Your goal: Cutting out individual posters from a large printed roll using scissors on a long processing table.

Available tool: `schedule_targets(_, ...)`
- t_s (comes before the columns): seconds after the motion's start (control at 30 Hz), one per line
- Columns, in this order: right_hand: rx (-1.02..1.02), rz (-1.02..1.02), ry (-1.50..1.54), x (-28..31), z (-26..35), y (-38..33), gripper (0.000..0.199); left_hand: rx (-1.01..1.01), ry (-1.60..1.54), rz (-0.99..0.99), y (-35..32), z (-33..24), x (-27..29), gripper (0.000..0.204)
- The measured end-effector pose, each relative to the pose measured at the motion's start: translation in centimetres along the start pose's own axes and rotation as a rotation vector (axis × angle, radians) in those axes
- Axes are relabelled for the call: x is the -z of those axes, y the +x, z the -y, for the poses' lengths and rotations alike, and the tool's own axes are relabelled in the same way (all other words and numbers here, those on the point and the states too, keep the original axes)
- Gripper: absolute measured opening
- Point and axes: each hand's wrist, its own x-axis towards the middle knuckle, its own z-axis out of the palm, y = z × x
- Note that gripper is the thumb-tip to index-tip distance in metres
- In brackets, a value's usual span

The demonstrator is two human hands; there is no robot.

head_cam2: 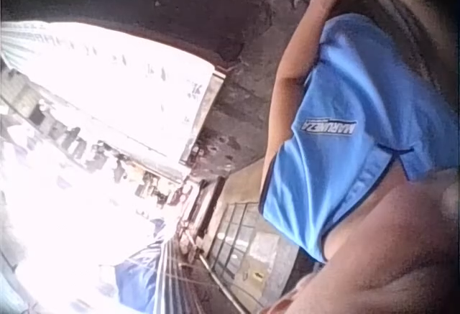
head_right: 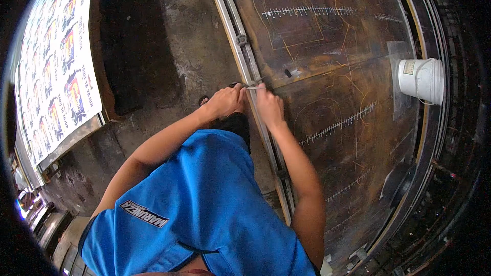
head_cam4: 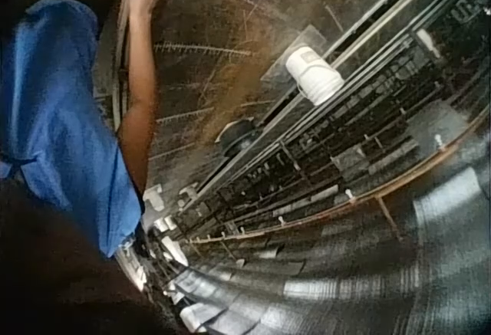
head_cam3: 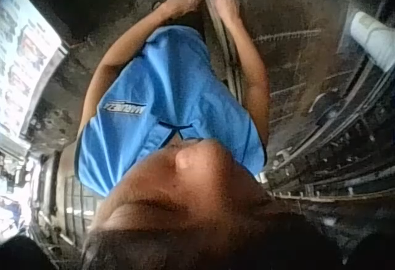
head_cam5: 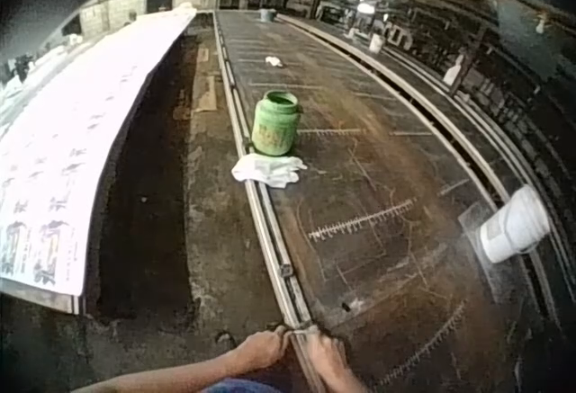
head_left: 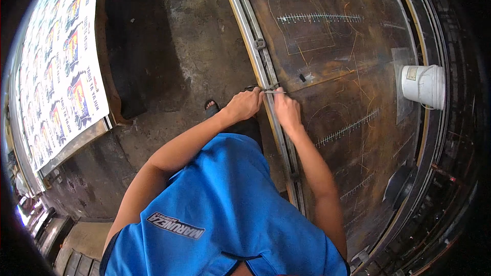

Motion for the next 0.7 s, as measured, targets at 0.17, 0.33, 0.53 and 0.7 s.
schedule_targets(0.17, -0.115, -0.012, -0.211, 2.2, -4.7, 3.6, 0.027, -0.011, 0.013, 0.071, 0.5, 0.6, 0.0, 0.038)
schedule_targets(0.33, -0.054, 0.05, -0.094, 1.7, -0.3, 0.7, 0.024, 0.019, -0.048, 0.035, 0.0, 0.4, -0.4, 0.039)
schedule_targets(0.53, -0.045, 0.001, -0.05, 0.5, -1.3, 0.9, 0.024, 0.039, -0.008, 0.074, 0.4, 0.4, -0.3, 0.04)
schedule_targets(0.7, -0.105, 0.015, -0.185, 2.5, -3.8, 3.6, 0.027, -0.004, 0.01, 0.062, 0.5, 0.7, -0.5, 0.04)
